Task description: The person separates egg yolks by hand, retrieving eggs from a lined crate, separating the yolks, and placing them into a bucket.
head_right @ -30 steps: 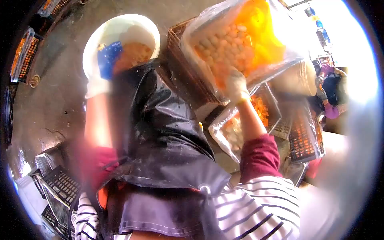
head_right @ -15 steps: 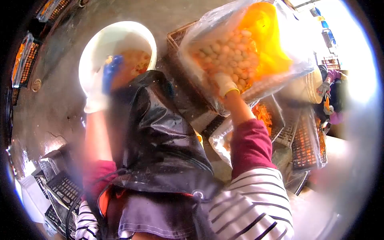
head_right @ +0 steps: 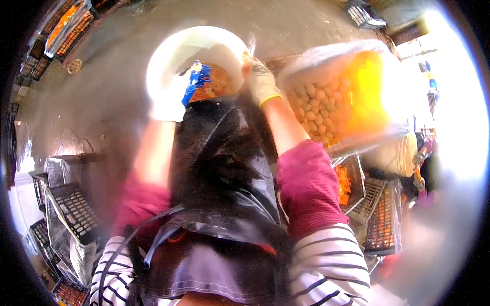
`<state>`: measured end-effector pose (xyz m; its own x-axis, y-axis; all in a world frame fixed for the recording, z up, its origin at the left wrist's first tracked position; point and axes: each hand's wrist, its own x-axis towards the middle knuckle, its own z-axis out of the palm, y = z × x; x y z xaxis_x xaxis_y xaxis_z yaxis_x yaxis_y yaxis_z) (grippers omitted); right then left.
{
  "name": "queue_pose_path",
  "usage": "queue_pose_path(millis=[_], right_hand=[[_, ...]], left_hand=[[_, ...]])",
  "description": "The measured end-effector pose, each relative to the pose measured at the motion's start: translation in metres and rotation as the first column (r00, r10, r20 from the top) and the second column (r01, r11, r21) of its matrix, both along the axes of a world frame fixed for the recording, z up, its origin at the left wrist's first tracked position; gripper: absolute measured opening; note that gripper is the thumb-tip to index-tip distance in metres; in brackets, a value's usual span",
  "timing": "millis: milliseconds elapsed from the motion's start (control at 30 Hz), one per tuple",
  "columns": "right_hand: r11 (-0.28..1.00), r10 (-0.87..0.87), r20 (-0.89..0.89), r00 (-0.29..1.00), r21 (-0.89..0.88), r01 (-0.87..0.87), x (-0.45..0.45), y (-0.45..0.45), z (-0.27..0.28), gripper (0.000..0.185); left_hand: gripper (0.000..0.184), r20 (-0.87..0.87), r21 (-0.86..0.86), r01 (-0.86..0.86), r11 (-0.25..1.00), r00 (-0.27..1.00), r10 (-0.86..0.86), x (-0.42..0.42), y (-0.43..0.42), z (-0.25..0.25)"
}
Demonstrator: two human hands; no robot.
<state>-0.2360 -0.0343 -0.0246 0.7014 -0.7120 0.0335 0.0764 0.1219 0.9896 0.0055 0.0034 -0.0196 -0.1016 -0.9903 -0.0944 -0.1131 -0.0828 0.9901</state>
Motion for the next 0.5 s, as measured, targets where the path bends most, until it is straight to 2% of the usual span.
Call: queue_pose_path(millis=[33,67,100,133,167,200,233,300,333,433,467,500], right_hand=[[0.949,-0.223,0.62,0.752,0.313,0.024,0.003,-0.008,-0.009,0.032],[0.82,-0.525,0.836,0.163,0.547,-0.169,0.005,-0.014,-0.014,0.033],[0.717,-0.678,0.725,-0.122,0.615,-0.329,0.002,-0.019,-0.017,0.032],[0.654,-0.757,0.524,-0.39,0.598,-0.464,0.001,-0.023,-0.016,0.033],[0.698,-0.715,0.446,-0.538,0.424,-0.577,-0.001,-0.022,-0.018,0.029],[0.726,-0.683,0.335,-0.649,0.223,-0.65,-0.004,-0.021,-0.02,0.026],[0.733,-0.675,0.362,-0.643,0.231,-0.64,-0.002,-0.024,-0.018,0.024],[0.612,-0.791,0.102,-0.603,0.103,-0.784,0.0,-0.025,-0.013,0.023],[0.554,-0.832,-0.026,-0.554,0.019,-0.832,0.008,-0.021,0.0,0.023],[0.578,-0.804,-0.134,-0.58,0.055,-0.814,0.048,-0.001,0.049,0.019],[0.597,-0.802,0.033,-0.596,0.035,-0.802,0.047,-0.015,0.028,0.02],[0.596,-0.802,-0.02,-0.597,0.037,-0.802,0.049,-0.018,0.023,0.021]], left_hand=[[0.037,-0.009,0.023,-0.002,1.0,1.0,0.002,0.001,-0.003,-0.006],[0.039,0.085,-0.029,-0.026,0.999,0.996,0.028,0.002,0.0,0.002],[0.038,0.01,-0.014,-0.008,1.0,1.0,0.008,0.002,0.001,0.002],[0.038,-0.067,-0.001,0.012,1.0,0.998,-0.012,0.002,0.0,0.0],[0.037,-0.145,0.008,0.032,0.999,0.989,-0.031,0.003,-0.002,-0.003],[0.036,-0.504,0.115,0.035,0.993,0.863,0.028,0.002,-0.007,-0.023],[0.035,-0.43,0.084,0.023,0.996,0.903,0.016,0.002,-0.01,-0.024],[0.034,-0.266,0.02,0.015,1.0,0.964,-0.009,-0.001,-0.014,-0.027],[0.035,-0.27,0.022,0.021,1.0,0.963,-0.014,-0.003,-0.016,-0.028],[0.037,-0.318,0.142,0.022,0.99,0.948,0.025,-0.001,-0.003,0.001],[0.038,-0.294,0.085,0.028,0.996,0.956,-0.002,0.001,-0.004,0.0],[0.038,-0.276,0.077,0.002,0.997,0.961,0.02,0.003,-0.002,0.003]])
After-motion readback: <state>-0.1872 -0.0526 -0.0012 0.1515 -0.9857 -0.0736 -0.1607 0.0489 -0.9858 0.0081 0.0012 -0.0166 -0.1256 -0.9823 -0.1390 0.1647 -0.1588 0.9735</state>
